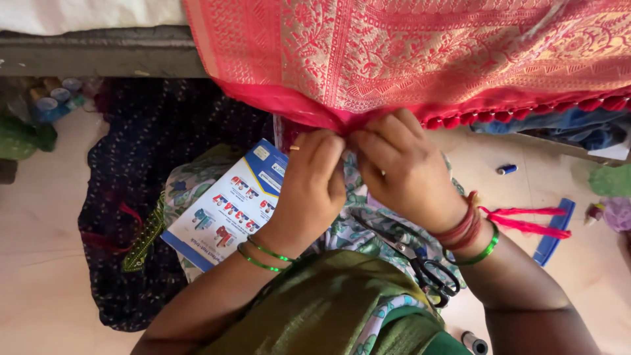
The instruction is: Sewing decorative pompoms onto the edge of a red and gold patterned fabric.
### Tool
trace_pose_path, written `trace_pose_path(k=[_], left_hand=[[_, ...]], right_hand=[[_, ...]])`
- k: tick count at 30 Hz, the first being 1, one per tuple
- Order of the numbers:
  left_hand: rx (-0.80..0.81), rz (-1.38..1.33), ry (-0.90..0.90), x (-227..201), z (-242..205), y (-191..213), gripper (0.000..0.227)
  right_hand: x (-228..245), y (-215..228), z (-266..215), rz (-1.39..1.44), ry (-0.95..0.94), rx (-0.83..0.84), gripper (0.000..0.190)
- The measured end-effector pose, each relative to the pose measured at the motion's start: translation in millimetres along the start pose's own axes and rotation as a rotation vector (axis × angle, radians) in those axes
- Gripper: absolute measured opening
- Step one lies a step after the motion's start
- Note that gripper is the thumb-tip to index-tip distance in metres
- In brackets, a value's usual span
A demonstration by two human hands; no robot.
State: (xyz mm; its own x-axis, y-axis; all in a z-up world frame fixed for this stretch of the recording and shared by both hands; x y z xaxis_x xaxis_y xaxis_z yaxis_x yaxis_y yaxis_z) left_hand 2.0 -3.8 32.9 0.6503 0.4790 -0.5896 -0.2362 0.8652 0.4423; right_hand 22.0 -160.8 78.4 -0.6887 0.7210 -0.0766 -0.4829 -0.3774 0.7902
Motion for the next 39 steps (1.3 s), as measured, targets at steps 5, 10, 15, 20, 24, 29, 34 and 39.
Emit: trace_pose_path(k=[5,10,15,20,24,29,34,39], left_hand=[[0.011,-1.038,0.626,43,-22,-21,0.006],[-0.015,-1.313,0.689,51,-26,-22,0.007],[-0.009,-1.302,0.648,47,-27,-24,0.008],[-0.004,-1.278,0.657,46,-28,-24,0.007],[0.013,-1.26,0.652,46,-29,-23,0.006],[-0.011,-1.226,0.627,40,-26,-26,0.008],[-0.056,-0.555,0.234,6,-5,-2,0.012],[-0.078,-0.369,0.054,6,-7,-8,0.014]], right_hand=[[-20,8,-10,0.148,-0.15,0.01,0.019],[-17,8,-15,0.164,-0.169,0.014,0.019],[0,9,-9,0.063,-0.029,0.009,0.024],[-14,17,-10,-0.057,-0.052,0.009,0.017],[-15,23,-5,-0.004,-0.098,0.019,0.019],[-18,16,-9,0.111,-0.013,0.039,0.02],[-22,19,-1,0.104,-0.077,-0.005,0.016],[-20,12,3,0.073,-0.085,-0.049,0.015]])
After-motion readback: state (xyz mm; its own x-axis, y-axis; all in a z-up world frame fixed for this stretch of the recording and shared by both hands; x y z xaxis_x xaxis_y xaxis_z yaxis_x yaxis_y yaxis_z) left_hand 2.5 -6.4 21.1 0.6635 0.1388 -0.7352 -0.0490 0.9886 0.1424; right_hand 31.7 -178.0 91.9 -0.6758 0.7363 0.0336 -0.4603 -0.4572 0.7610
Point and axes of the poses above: each hand's wrist, its own z-axis towards the middle knuckle, its own y-axis out of the back of the hand, x = y × z, the point moved 2 cm from there along z, towards the middle knuckle, and after that the axes turned 15 degrees about -z, right-handed, at the moved point
